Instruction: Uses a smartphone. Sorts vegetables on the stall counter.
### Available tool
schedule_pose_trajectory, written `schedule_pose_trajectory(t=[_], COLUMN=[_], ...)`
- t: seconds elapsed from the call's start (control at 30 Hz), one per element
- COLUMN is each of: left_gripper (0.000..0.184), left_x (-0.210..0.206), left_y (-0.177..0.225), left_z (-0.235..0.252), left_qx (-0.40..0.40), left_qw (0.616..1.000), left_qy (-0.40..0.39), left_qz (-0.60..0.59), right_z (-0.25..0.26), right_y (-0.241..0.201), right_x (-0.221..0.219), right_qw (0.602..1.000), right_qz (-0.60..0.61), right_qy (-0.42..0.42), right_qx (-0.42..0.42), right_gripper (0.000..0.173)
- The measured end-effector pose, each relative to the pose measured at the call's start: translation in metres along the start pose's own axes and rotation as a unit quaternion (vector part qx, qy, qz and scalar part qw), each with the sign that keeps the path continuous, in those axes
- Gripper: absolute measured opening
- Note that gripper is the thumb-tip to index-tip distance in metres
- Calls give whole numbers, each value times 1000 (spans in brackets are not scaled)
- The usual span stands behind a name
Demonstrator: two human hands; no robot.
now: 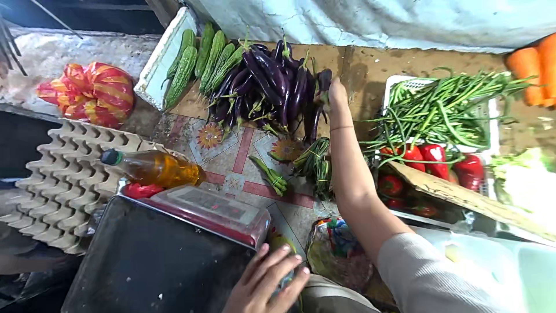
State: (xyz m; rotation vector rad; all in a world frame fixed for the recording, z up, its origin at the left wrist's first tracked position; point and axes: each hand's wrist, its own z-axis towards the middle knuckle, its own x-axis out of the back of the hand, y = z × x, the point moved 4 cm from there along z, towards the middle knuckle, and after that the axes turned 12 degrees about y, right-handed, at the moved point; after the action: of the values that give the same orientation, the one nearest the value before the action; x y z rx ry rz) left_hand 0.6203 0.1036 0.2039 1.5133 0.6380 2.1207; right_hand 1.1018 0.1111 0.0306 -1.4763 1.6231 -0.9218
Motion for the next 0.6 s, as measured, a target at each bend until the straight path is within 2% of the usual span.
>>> schedule_pose_trajectory(t=[0.13,0.2,0.23,0.33,0.4,0.47,0.53,0.6], left_gripper=[67,69,68,62,57,55,53,55], left_x=[23,24,20,-2,-15,-18,-13,-12], left_y=[-35,-44,-44,-29,-21,-20,-23,-27], left_z=[15,27,33,45,45,45,49,55], left_qx=[91,108,110,76,45,43,60,77], left_qw=[994,992,993,996,995,992,988,986], left_qy=[58,55,42,-14,-57,-80,-77,-41], left_qz=[36,32,27,37,71,92,117,141], right_z=[65,98,107,131,146,155,157,153], right_y=[-29,-40,-47,-50,-45,-40,-36,-42], right_x=[0,3,7,27,45,60,67,60], right_qw=[977,942,919,840,804,770,749,752], right_qz=[-183,-290,-346,-483,-539,-591,-620,-606], right_qy=[82,106,109,141,158,163,161,146], right_qx=[80,132,158,203,193,177,168,214], right_gripper=[64,90,96,89,84,88,91,90])
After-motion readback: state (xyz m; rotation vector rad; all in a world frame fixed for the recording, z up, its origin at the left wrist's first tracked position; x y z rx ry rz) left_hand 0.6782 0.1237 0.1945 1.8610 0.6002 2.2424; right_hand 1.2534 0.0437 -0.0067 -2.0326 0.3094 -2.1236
